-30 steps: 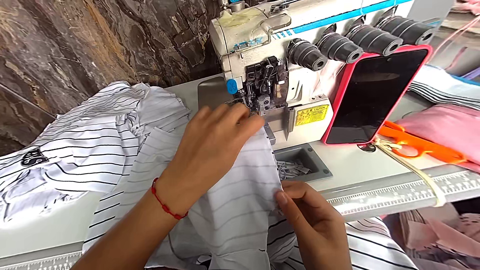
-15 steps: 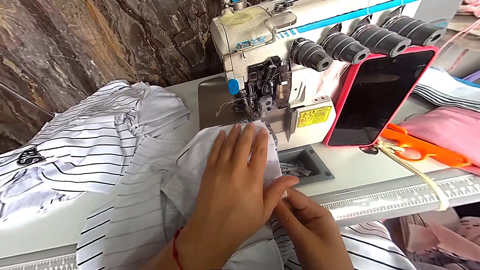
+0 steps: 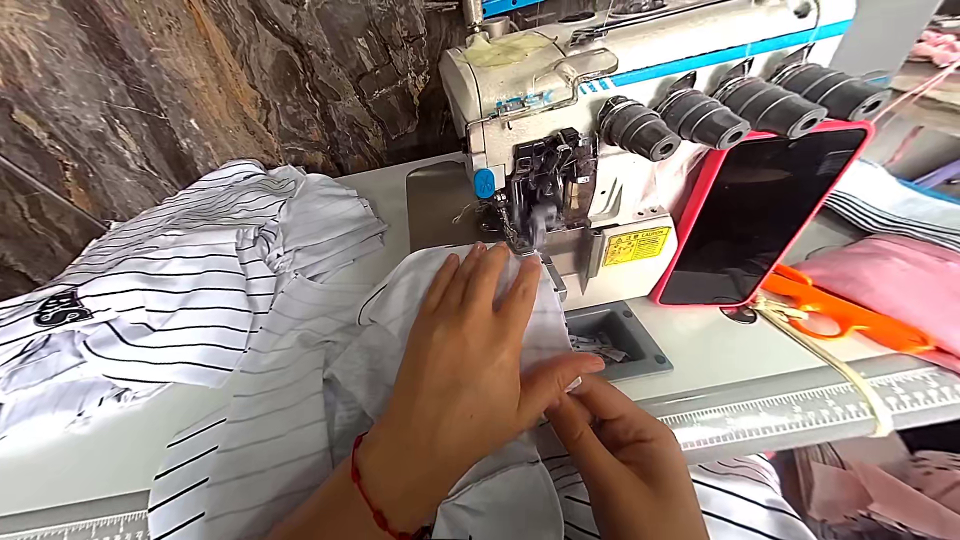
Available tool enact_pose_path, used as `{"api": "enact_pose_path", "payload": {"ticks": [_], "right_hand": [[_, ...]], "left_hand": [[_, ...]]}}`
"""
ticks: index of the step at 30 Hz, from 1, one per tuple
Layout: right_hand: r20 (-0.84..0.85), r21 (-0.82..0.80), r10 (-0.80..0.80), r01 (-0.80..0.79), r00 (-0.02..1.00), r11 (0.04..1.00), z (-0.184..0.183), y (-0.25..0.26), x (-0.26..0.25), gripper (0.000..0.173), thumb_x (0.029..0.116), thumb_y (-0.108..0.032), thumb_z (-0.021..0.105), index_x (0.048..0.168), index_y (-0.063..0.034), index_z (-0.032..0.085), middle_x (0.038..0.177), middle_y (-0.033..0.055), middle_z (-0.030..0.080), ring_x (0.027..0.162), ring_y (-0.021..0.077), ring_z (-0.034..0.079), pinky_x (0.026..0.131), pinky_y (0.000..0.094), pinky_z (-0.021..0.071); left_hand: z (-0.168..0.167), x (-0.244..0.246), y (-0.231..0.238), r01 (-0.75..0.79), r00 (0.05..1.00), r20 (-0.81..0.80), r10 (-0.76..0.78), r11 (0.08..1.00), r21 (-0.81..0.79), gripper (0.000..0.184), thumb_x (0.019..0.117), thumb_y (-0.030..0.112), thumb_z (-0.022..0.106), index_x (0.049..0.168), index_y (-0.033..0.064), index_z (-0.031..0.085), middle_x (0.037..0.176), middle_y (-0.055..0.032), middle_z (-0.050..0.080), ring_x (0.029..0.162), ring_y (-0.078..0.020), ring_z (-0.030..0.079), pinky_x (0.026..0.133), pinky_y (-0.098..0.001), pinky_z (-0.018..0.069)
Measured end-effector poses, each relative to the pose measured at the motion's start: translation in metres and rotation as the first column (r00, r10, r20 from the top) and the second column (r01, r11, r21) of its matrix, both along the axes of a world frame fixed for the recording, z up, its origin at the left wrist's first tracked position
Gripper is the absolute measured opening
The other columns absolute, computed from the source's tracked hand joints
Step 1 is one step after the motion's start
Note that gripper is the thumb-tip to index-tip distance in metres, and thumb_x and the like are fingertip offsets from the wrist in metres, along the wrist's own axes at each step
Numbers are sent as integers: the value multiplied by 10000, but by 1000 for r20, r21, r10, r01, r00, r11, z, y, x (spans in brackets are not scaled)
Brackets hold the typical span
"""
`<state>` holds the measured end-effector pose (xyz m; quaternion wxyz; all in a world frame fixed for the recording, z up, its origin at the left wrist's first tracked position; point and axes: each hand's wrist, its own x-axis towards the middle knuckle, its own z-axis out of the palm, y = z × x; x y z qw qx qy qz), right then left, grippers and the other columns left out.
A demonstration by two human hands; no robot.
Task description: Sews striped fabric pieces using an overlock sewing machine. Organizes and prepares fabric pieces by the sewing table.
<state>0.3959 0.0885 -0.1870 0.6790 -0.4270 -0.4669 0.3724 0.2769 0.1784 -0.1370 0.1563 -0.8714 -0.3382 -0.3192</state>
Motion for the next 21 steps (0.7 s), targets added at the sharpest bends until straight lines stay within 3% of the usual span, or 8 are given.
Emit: {"api": "enact_pose_path", "payload": {"ticks": [4, 7, 9, 12, 16, 21], "right_hand": [[-13, 32, -8, 9, 1000, 999, 2, 4, -2, 85, 979, -28, 612, 984, -50, 694, 719, -154, 643, 625, -103, 547, 579, 98, 466], [-3, 51, -12, 12, 1000, 999, 3, 3, -1, 84, 992, -37, 608, 992, -40, 691, 730, -142, 651, 638, -92, 567, 600, 108, 490], [10, 49, -6, 5, 1000, 999, 2, 1, 0, 87, 993, -33, 605, 971, -44, 688, 740, -141, 659, 652, -97, 577, 610, 106, 497], [48, 36, -4, 2, 999, 999, -3, -1, 1, 105, 996, -47, 604, 925, -51, 681, 732, -142, 637, 643, -110, 547, 598, 94, 472], [62, 81, -43, 38, 997, 996, -3, 2, 0, 98, 990, -42, 614, 981, -24, 710, 763, -122, 678, 659, -100, 576, 613, 96, 497], [52, 100, -15, 10, 999, 995, 1, 2, 3, 103, 986, -19, 608, 1016, 6, 704, 816, -109, 708, 715, -90, 615, 664, 114, 532]], "left_hand": [[4, -10, 6, 126, 992, 26, -125, 991, -51, 642, 1031, 575, 376, 1284, 77, 691, 1396, -183, 625, 1345, -331, 572, 1124, -495, 441], [10, -27, 5, 273, 962, 51, -268, 955, -115, 473, 1059, 403, 416, 1254, 79, 701, 1411, -133, 618, 1405, -268, 513, 1188, -470, 386], [8, -36, 3, 327, 945, 15, -327, 941, -80, 445, 1089, 376, 398, 1231, 89, 707, 1406, -95, 632, 1434, -227, 482, 1220, -462, 340], [2, -41, 6, 373, 926, -32, -375, 926, -53, 487, 1102, 418, 371, 1231, 92, 709, 1392, -82, 647, 1421, -195, 499, 1218, -406, 349], [7, -45, 23, 461, 887, 19, -462, 882, -100, 512, 1090, 432, 380, 1212, 75, 727, 1372, -99, 659, 1398, -216, 524, 1205, -398, 372], [0, -39, -8, 437, 898, -17, -439, 896, -80, 618, 1005, 649, 450, 1319, 154, 646, 1404, -67, 636, 1404, -217, 518, 1220, -532, 325]]}}
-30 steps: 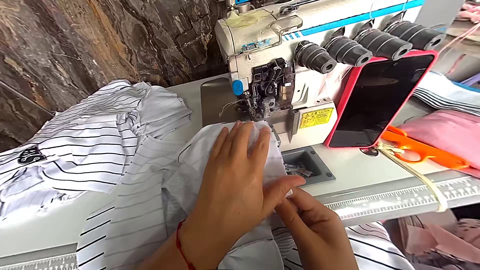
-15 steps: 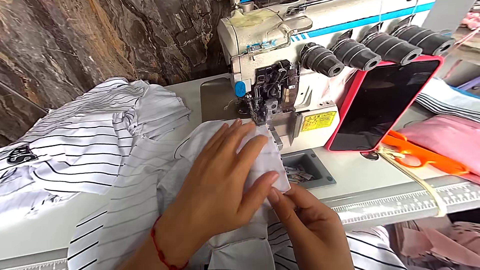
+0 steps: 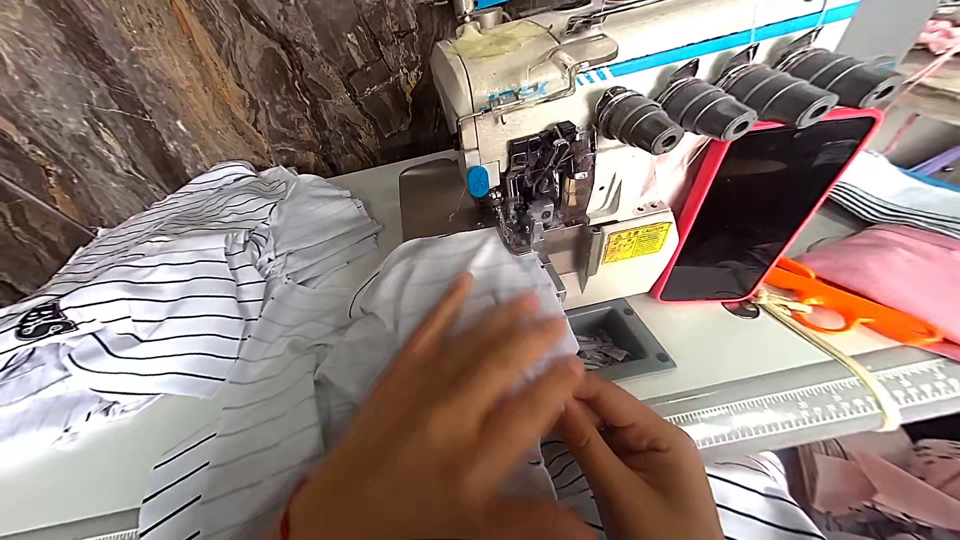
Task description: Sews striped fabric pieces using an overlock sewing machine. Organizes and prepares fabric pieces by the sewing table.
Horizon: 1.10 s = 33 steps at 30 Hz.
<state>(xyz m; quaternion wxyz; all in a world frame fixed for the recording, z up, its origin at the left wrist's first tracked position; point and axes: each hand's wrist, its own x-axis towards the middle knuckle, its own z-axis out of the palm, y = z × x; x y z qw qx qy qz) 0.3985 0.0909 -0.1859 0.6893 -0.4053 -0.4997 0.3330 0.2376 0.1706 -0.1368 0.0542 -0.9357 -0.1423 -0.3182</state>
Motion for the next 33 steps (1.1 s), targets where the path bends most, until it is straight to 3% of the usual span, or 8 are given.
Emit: {"api": "enact_pose_path", "payload": {"ticks": [3, 6, 11, 14, 16, 19, 27, 33], "right_hand": [[-24, -21, 85, -86, 996, 996, -2, -9, 5, 124, 989, -20, 597, 1062, -15, 698, 936, -128, 743, 854, -89, 667, 788, 149, 576], [6, -65, 117, -116, 993, 991, -6, -15, 6, 126, 979, -2, 605, 1043, 40, 705, 881, -73, 730, 798, -79, 643, 745, 154, 551], [71, -76, 117, -112, 991, 991, -3, -16, 6, 140, 998, -27, 597, 1028, 60, 703, 851, -42, 732, 762, -84, 636, 717, 134, 539], [66, -50, 108, -105, 992, 993, -2, -19, 7, 144, 1000, -13, 591, 1054, 64, 701, 896, -33, 755, 816, -73, 667, 767, 149, 561], [54, -53, 106, -103, 993, 993, -3, -21, 6, 142, 1003, -13, 583, 1045, 61, 697, 870, -45, 743, 780, -87, 642, 728, 135, 542], [29, -68, 120, -118, 992, 991, -5, -24, 5, 144, 1005, -27, 590, 1053, 63, 692, 851, -47, 717, 726, -100, 583, 663, 115, 491], [0, -52, 183, -183, 983, 982, -8, -28, 0, 163, 1013, -11, 573, 1103, 91, 662, 897, -22, 729, 813, -72, 636, 757, 153, 536], [11, -67, 186, -184, 983, 981, -7, -29, -1, 177, 1018, -19, 570, 1111, 100, 662, 875, -9, 725, 789, -59, 637, 737, 159, 536]], "left_hand": [[-20, 2, -29, -89, 994, -64, 92, 995, 43, 701, 964, 726, 426, 1424, 205, 511, 1487, -54, 565, 1442, -191, 465, 1234, -502, 234], [-40, -6, -32, -165, 985, -40, 168, 984, 68, 432, 1063, 411, 419, 1432, 187, 440, 1532, -55, 509, 1480, -175, 398, 1252, -462, 153], [-42, -8, -20, -111, 977, 186, 100, 993, 49, 241, 1056, 113, 467, 1275, 123, 567, 1308, -13, 687, 1344, -123, 553, 1225, -339, 294], [-33, -9, -13, -24, 953, 300, 44, 997, -68, 68, 1043, 150, 565, 1044, 120, 626, 1175, -8, 737, 1276, -138, 615, 1189, -338, 392], [-27, -9, -10, 49, 943, 333, -19, 996, -81, 59, 1033, 146, 577, 988, 111, 588, 1158, -21, 737, 1262, -152, 630, 1170, -345, 427], [-20, -14, -8, 138, 951, 287, -117, 989, -53, 56, 1042, 108, 522, 989, 97, 512, 1215, -72, 726, 1277, -170, 630, 1161, -337, 433], [-10, -20, 1, 174, 985, -5, -175, 978, 118, 77, 1074, 87, 445, 1012, 93, 491, 1315, -124, 684, 1334, -206, 589, 1183, -341, 382], [-6, -20, 5, 209, 978, -52, -204, 972, 111, 76, 1069, 70, 430, 1027, 91, 490, 1324, -134, 673, 1329, -223, 593, 1168, -364, 408]]}}
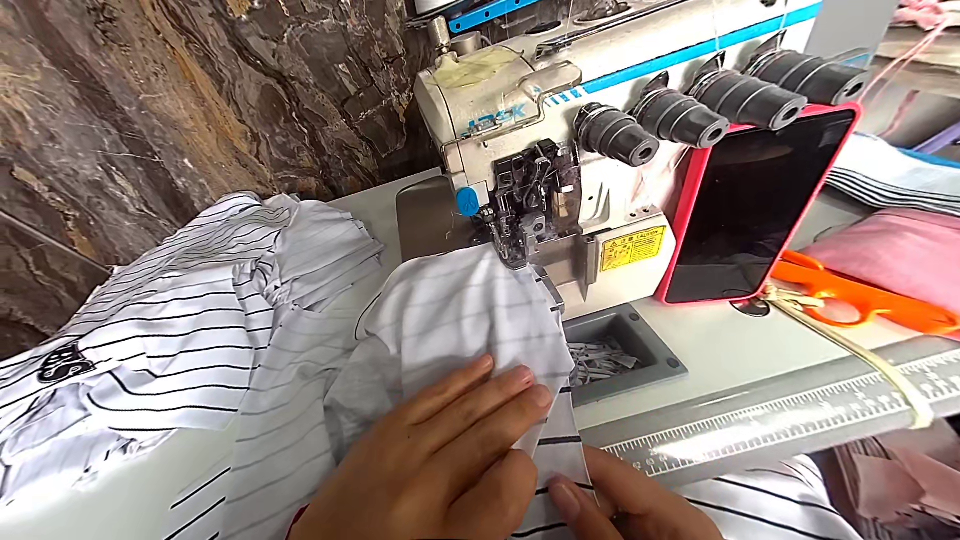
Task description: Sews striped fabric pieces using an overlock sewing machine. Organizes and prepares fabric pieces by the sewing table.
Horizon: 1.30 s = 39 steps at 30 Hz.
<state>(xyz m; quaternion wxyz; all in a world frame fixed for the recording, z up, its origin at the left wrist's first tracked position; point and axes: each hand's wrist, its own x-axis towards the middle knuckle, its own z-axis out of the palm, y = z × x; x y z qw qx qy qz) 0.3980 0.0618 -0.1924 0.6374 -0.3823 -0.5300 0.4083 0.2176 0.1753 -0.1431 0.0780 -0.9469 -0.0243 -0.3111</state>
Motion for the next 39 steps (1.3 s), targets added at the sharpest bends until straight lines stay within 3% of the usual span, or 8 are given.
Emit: {"api": "enact_pose_path", "payload": {"ticks": [10, 18, 24, 39], "right_hand": [[-22, -8, -27, 27, 999, 1000, 14, 14, -9, 162, 1013, -14, 564, 1108, 74, 661, 842, -53, 704, 731, -73, 615, 683, 142, 524], [-32, 5, -52, 52, 998, 999, 21, 28, -9, 174, 1019, -13, 547, 1141, 62, 646, 865, -66, 711, 753, -66, 635, 695, 150, 543], [-31, 0, -70, 70, 997, 998, 23, 30, -9, 161, 1011, -5, 552, 1122, 63, 647, 832, -78, 694, 717, -78, 610, 667, 136, 523], [-67, -36, -77, 75, 995, 997, 28, 43, -17, 174, 1022, -25, 545, 1154, 40, 638, 812, -92, 676, 679, -62, 598, 633, 133, 513]], "left_hand": [[11, 8, 13, -55, 998, 45, 54, 998, 20, 124, 1088, 102, 411, 1019, 71, 509, 1246, -143, 718, 1248, -218, 656, 1113, -334, 465], [25, 17, 26, -99, 994, 44, 100, 994, -38, 144, 1062, 97, 464, 1017, 54, 595, 1178, -100, 753, 1211, -173, 678, 1086, -309, 494], [29, 20, 27, -112, 994, 1, 113, 985, -134, 176, 1052, 125, 460, 983, 59, 609, 1234, -106, 724, 1268, -162, 636, 1104, -284, 472], [38, 20, 44, -79, 996, -65, 67, 976, -202, 239, 1007, 110, 446, 957, 32, 666, 1280, -108, 698, 1296, -155, 605, 1108, -269, 459]]}}
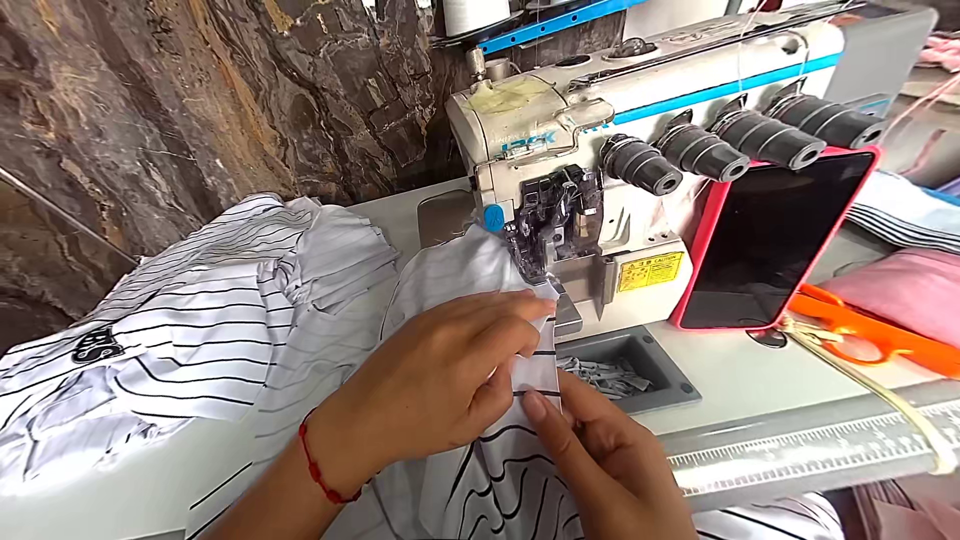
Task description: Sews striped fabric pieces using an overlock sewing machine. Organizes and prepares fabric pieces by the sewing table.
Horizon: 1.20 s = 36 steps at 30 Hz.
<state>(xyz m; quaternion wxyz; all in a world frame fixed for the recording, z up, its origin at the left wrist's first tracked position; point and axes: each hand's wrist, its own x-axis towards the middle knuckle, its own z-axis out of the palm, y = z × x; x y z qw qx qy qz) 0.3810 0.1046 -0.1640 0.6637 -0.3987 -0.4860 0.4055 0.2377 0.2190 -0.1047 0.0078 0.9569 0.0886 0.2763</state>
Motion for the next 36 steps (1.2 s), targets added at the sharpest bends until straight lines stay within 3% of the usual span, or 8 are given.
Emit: {"api": "enact_pose_path", "payload": {"ticks": [4, 11, 16, 21, 24, 27, 31, 36], "right_hand": [[-42, 9, 12, -11, 999, 1000, 3, 4, -4, 206, 1033, -14, 529, 1205, 64, 612, 969, -21, 742, 862, -9, 707, 784, 178, 597], [20, 27, 38, -38, 999, 999, -3, -11, -13, 179, 1017, -11, 544, 1145, 87, 622, 933, -24, 738, 849, -47, 680, 786, 175, 572], [21, 18, 46, -46, 999, 999, -4, -10, -24, 156, 1024, -18, 532, 1105, 77, 625, 887, -5, 729, 822, -28, 686, 765, 189, 576], [-32, 18, 54, -53, 998, 998, 4, 10, -37, 190, 1050, -42, 501, 1151, 75, 611, 890, 12, 719, 819, -14, 691, 760, 189, 585], [-26, -2, 88, -88, 996, 996, 4, 14, -39, 198, 1062, -67, 488, 1158, 55, 612, 893, 9, 717, 823, -18, 691, 760, 180, 580], [0, -9, 156, -156, 988, 988, -2, 7, -30, 196, 1053, -62, 507, 1163, 45, 628, 926, 2, 728, 847, -4, 697, 779, 204, 588], [13, -48, 132, -131, 991, 990, -13, 1, -13, 217, 1067, -91, 486, 1197, 25, 614, 971, -20, 723, 880, -2, 697, 800, 217, 597], [22, -28, 144, -143, 989, 989, -12, 4, -10, 223, 1080, -117, 467, 1215, 8, 594, 974, -28, 720, 883, 2, 700, 789, 198, 597]], "left_hand": [[1, -3, 7, -8, 1000, -12, 8, 1000, 12, 274, 993, 115, 430, 1023, 2, 677, 1304, -118, 688, 1326, -170, 586, 1119, -282, 454], [1, -7, -1, -81, 996, -27, 83, 996, 45, 520, 1054, 438, 438, 1285, 28, 660, 1337, -80, 683, 1345, -148, 571, 1147, -299, 429], [5, -16, 19, -8, 999, -43, 4, 996, -89, 637, 1010, 550, 462, 1235, -1, 688, 1347, -107, 669, 1358, -165, 558, 1148, -313, 435], [6, -20, 60, 18, 1000, -7, -19, 989, -148, 692, 1023, 572, 431, 1251, -36, 669, 1328, -115, 679, 1335, -164, 580, 1150, -324, 446], [4, -28, 66, -31, 999, 13, 33, 988, -150, 670, 1028, 556, 444, 1249, -34, 670, 1325, -114, 679, 1320, -156, 591, 1136, -324, 463], [-6, -39, 39, -122, 990, 55, 129, 986, -115, 595, 1011, 499, 495, 1251, -15, 676, 1359, -115, 659, 1352, -171, 564, 1144, -348, 456], [-34, -32, -1, -269, 916, 293, 275, 961, -61, 302, 966, 293, 683, 1131, 46, 738, 1238, -63, 728, 1271, -143, 626, 1098, -317, 499], [-49, -19, -14, -336, 846, 418, 331, 940, -63, 225, 966, 224, 689, 1090, 49, 759, 1191, -51, 749, 1252, -145, 639, 1097, -293, 490]]}}
